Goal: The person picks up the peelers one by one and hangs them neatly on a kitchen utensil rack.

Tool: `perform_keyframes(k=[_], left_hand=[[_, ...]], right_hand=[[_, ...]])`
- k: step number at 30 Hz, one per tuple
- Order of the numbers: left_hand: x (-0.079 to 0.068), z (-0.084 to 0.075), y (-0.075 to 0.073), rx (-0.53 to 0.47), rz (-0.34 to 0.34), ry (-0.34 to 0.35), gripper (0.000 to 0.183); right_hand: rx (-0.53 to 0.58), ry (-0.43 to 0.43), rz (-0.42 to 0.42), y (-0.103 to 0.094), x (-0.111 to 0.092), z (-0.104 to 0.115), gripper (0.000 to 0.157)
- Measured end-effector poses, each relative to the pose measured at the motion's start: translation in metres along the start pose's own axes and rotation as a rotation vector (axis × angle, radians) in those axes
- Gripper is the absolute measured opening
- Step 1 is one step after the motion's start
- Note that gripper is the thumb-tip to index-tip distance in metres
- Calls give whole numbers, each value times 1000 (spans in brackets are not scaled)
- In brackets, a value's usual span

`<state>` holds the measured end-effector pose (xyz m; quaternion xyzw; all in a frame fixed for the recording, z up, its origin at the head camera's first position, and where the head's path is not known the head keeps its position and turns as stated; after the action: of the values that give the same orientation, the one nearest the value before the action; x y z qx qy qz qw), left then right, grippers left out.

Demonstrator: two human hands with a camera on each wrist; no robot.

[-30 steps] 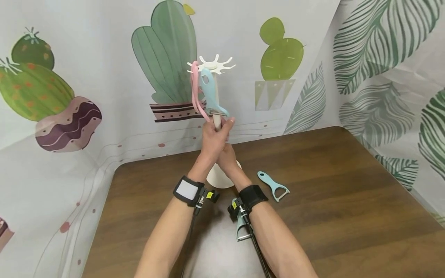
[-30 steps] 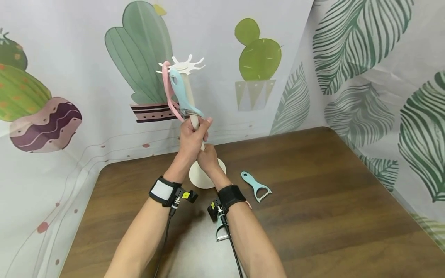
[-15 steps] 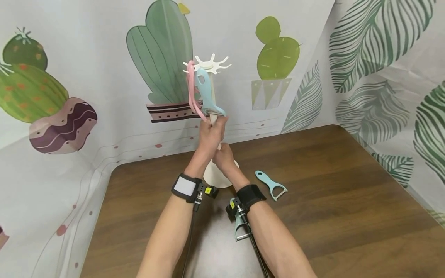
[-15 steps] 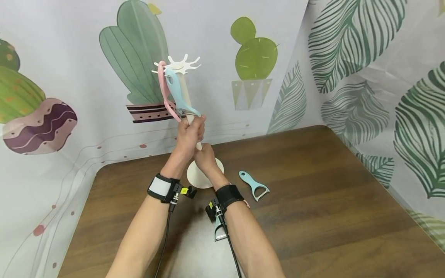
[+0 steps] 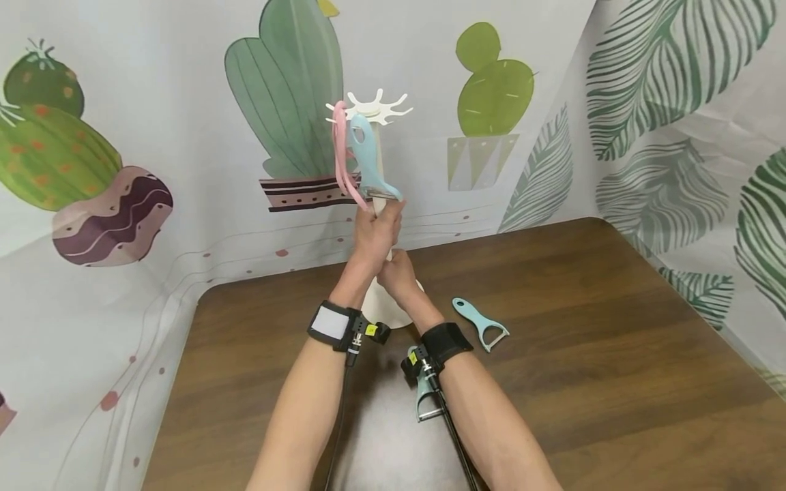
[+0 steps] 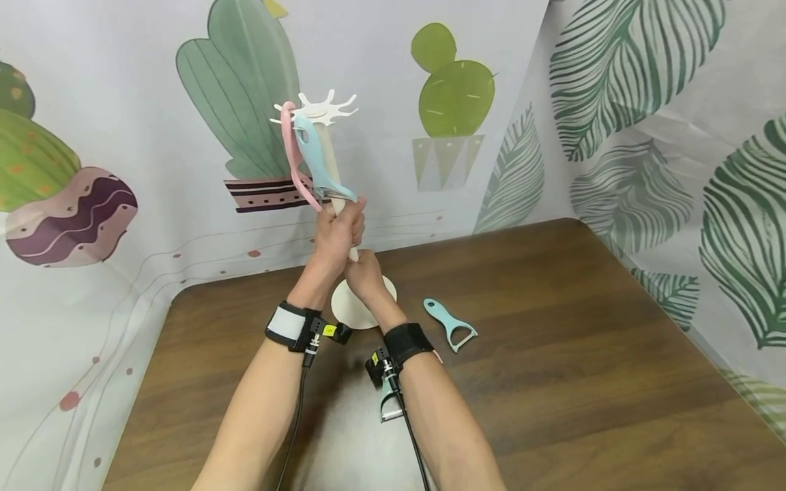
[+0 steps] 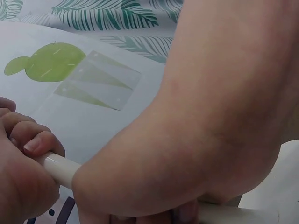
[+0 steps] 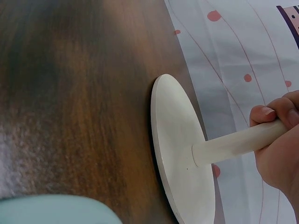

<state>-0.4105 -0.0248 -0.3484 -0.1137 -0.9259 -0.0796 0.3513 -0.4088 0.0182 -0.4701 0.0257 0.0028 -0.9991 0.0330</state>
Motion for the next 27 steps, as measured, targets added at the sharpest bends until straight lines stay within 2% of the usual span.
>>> perform_keyframes(k=[4, 11, 18, 27], left_hand=[[0, 1, -1, -3, 16, 18, 49], [0, 0, -3, 26, 28, 33, 51], [0, 1, -4, 11, 21, 20, 49], [-2, -24, 4, 14, 34, 36, 47]], right_hand=[[-6, 15, 23, 2, -3, 5, 43], [-27, -5, -18, 2, 2, -2, 42], [0, 17, 18, 3, 2, -3, 39], [-10, 25, 42, -1, 2, -4, 33]])
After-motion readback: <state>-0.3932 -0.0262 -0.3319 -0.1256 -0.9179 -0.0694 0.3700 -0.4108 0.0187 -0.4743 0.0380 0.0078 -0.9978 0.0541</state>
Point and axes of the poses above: each hand's wrist, its own x-axis towards the middle knuckle, its own y-axis out of the palm, z = x × y, the point moved 7 cm from there along x, towards the middle knuckle, and after that the axes turned 11 degrees about y, right-handed, at the moved point
